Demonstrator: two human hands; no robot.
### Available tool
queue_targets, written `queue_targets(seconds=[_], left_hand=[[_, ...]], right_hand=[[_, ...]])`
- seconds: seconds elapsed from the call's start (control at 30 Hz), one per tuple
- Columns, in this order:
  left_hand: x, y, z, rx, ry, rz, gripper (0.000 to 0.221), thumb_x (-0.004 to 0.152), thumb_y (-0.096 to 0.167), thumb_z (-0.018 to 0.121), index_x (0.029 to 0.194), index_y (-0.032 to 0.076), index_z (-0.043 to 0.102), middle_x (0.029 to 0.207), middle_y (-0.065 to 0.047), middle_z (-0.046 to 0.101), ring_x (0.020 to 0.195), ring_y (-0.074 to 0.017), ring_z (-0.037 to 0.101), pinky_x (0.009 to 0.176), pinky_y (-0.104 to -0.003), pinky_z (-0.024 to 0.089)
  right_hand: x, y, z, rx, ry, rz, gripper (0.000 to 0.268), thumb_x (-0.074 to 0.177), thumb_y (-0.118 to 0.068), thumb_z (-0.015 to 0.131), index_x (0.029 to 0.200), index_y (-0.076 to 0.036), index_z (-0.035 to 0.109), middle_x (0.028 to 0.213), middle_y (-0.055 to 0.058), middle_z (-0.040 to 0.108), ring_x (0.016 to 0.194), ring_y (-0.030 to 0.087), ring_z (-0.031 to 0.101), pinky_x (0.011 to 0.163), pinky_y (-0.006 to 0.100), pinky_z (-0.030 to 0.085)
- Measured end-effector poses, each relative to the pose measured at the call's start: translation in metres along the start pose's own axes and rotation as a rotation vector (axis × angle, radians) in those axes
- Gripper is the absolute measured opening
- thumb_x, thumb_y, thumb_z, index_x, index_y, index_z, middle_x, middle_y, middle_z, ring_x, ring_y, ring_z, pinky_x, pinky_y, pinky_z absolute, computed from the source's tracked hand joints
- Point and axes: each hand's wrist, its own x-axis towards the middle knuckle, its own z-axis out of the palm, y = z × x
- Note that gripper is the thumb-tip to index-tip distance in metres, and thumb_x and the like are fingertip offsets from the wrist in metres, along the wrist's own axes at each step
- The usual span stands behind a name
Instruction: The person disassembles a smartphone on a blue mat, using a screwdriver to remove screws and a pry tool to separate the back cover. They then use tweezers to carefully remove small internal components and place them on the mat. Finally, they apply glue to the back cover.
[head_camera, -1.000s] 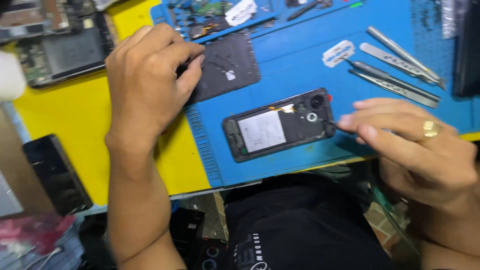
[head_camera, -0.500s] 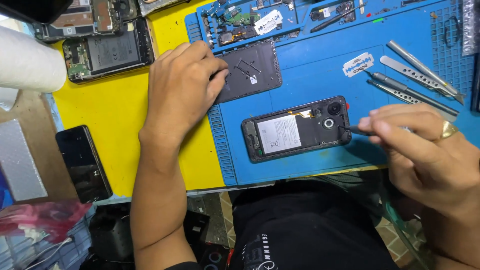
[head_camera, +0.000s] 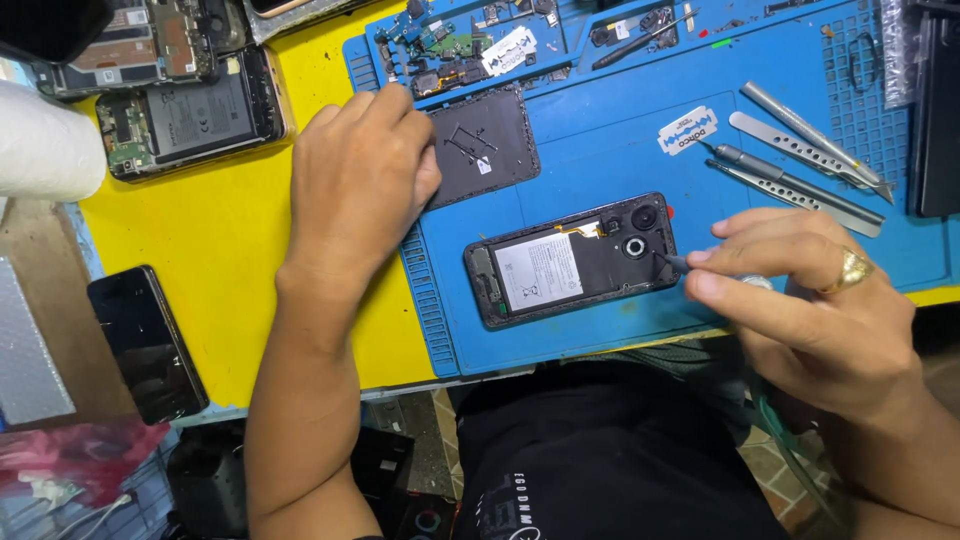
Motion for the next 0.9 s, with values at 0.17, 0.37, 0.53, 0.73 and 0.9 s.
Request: queue_targets(seconds=[0.17,0.37,0.53,0.73,0.9], left_hand=[[-0.010,-0.016,-0.010,-0.195,-0.023,-0.046,0.011,0.093,0.020,0.080,0.101,0.014,0.082,0.090,-0.002,0.066,0.082,-0.0261,0.064,0.066,-0.045,0.052],[-0.010,-0.017,-0.017,-0.263,-0.041,-0.074,0.012,0.094,0.019,0.082,0.103,0.011,0.083,0.091,-0.002,0.067,0.084,-0.0255,0.064,0.065,-0.044,0.051],[-0.010,-0.014,-0.008,-0.249,-0.065,-0.075,0.013,0.094,0.024,0.081,0.102,0.013,0.083,0.088,0.000,0.066,0.082,-0.0255,0.063,0.059,-0.044,0.049],[-0.006,-0.008,-0.006,-0.158,0.035,-0.039,0.004,0.089,0.014,0.076,0.087,0.012,0.074,0.086,-0.004,0.059,0.075,-0.0274,0.062,0.060,-0.044,0.050],[-0.004,-0.014,-0.018,-0.427,-0.159,-0.167,0.013,0.106,0.015,0.066,0.103,0.008,0.077,0.099,-0.005,0.064,0.081,-0.0332,0.065,0.062,-0.049,0.048]], right_hand=[[-0.009,0.007,-0.006,0.030,0.001,0.006,0.031,0.099,0.021,0.058,0.124,0.002,0.061,0.119,0.024,0.066,0.106,0.037,0.068,0.103,0.050,0.062],[-0.010,0.009,-0.006,0.024,0.016,-0.011,0.037,0.097,0.027,0.060,0.125,0.003,0.058,0.112,0.025,0.066,0.103,0.036,0.072,0.100,0.049,0.065],[-0.010,0.006,-0.008,0.024,-0.014,-0.001,0.041,0.099,0.023,0.066,0.131,0.000,0.055,0.113,0.022,0.065,0.107,0.035,0.073,0.101,0.045,0.065],[-0.010,0.002,-0.003,0.068,0.019,0.050,0.030,0.101,0.018,0.057,0.125,-0.001,0.059,0.121,0.027,0.065,0.108,0.037,0.071,0.100,0.047,0.064],[-0.011,0.002,-0.002,0.075,0.062,0.046,0.036,0.097,0.028,0.061,0.123,0.004,0.057,0.114,0.028,0.064,0.106,0.040,0.072,0.098,0.048,0.066]])
